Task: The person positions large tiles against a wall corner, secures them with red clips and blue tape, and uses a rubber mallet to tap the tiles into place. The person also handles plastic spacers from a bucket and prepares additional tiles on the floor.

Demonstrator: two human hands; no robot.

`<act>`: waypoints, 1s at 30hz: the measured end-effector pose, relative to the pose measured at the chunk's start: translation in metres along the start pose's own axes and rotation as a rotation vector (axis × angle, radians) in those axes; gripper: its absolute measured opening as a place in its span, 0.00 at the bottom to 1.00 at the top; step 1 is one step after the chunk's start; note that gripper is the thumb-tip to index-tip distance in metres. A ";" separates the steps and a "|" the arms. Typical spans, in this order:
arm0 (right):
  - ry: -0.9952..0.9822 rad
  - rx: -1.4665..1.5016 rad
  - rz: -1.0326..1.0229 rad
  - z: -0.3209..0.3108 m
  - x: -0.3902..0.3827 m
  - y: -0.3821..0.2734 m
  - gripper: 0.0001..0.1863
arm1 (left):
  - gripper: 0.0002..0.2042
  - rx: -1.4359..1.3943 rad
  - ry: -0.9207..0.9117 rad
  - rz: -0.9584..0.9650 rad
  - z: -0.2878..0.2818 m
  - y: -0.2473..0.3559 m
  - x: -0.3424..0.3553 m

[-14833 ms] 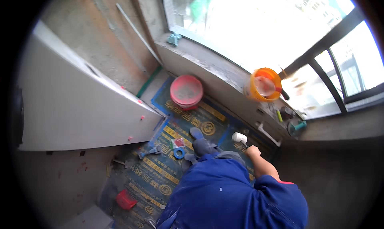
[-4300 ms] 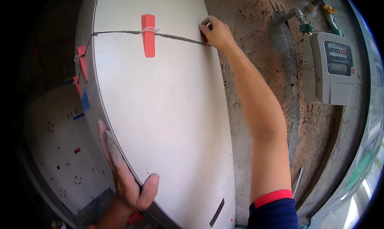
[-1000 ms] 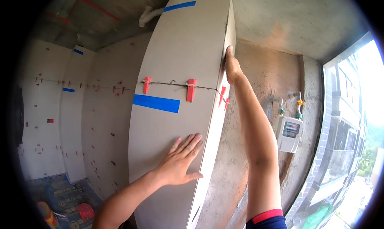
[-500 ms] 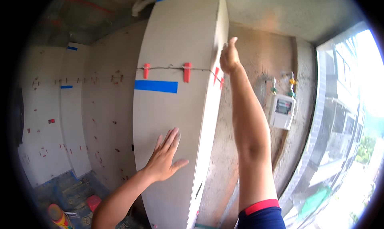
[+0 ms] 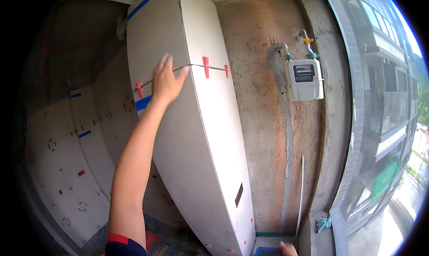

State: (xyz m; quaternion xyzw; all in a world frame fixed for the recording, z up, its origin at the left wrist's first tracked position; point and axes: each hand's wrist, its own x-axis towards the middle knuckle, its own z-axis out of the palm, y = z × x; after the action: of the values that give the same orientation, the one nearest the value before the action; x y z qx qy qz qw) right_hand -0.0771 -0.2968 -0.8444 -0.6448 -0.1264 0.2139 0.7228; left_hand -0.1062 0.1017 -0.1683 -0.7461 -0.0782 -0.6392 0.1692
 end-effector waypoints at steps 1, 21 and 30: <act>0.022 -0.026 0.081 -0.015 -0.031 0.055 0.17 | 0.34 0.056 -0.012 -0.054 0.004 0.001 0.015; 0.249 0.190 0.471 -0.065 -0.102 0.104 0.12 | 0.25 -0.429 -0.086 -0.171 -0.016 0.050 -0.163; 0.074 -0.509 0.527 -0.087 -0.204 0.144 0.15 | 0.11 -0.219 -1.028 -1.482 -0.169 0.070 -0.852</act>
State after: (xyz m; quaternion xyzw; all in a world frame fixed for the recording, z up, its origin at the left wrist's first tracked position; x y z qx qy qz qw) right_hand -0.2373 -0.4586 -0.9794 -0.8217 0.0208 0.3310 0.4635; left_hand -0.3848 0.0616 -0.9929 -0.7100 -0.5425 -0.1767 -0.4129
